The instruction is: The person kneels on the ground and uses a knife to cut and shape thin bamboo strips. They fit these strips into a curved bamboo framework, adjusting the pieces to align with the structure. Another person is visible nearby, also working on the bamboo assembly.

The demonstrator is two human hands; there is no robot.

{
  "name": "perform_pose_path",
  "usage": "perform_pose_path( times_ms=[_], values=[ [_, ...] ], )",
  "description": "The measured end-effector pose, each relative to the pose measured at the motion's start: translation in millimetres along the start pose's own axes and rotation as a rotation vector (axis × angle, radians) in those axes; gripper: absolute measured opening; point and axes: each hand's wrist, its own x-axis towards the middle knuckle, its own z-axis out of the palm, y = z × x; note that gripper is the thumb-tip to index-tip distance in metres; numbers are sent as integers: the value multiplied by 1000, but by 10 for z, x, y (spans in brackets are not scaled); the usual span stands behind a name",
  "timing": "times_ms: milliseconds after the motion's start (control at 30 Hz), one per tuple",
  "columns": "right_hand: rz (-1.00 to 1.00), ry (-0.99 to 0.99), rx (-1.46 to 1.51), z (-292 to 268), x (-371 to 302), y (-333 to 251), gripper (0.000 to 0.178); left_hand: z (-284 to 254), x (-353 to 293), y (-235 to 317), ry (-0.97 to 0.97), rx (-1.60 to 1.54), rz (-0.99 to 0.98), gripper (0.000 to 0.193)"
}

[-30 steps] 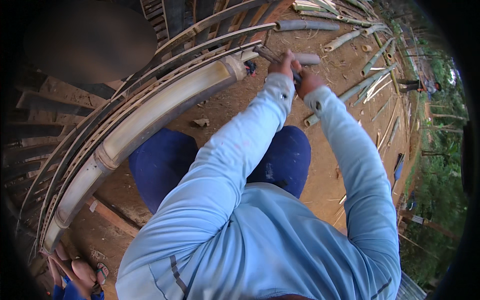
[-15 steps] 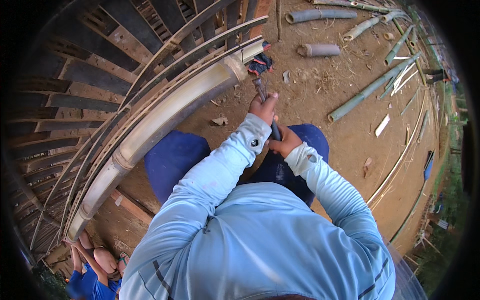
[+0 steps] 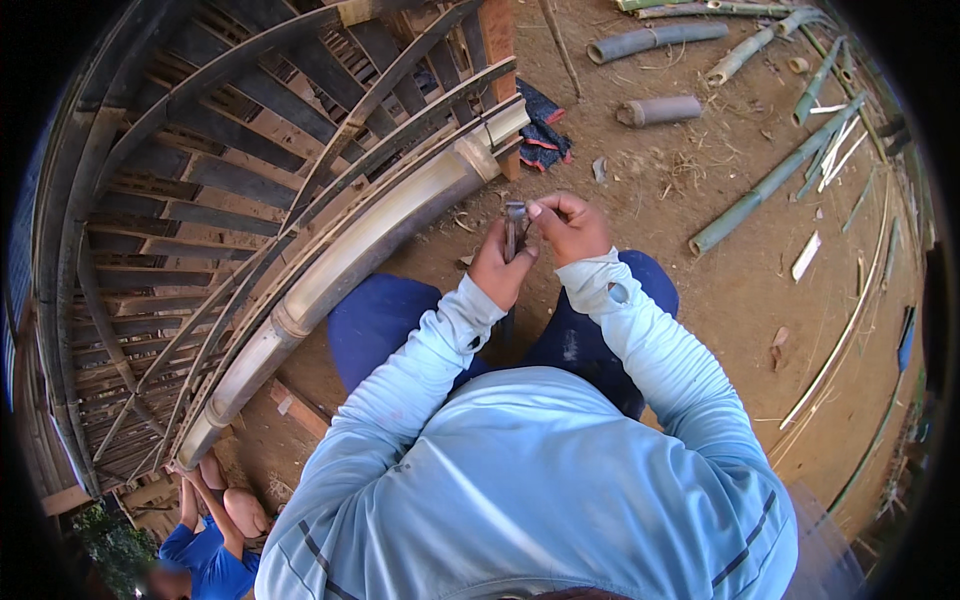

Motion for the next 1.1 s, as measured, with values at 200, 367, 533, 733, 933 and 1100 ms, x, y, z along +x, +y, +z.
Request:
perform_pose_path(
  times_ms=[200,367,533,733,933,1100],
  values=[
    [148,-10,164,-132,-9,226,21,-134,-236,108,-184,-340,-126,19],
    [102,63,245,60,-2,114,26,-150,-306,122,-284,-21,-151,21],
    [-352,-7,-68,102,-464,249,49,-86,-328,269,350,-105,-10,17],
    [-314,-338,-329,271,-796,318,51,-19,-205,372,641,-382,-34,16],
    [76,-567,-198,122,-710,255,47,5,-259,320,411,-441,103,45],
    [28,-708,184,48,-896,465,59,-168,-353,470,631,-354,159,39]
  ],
)
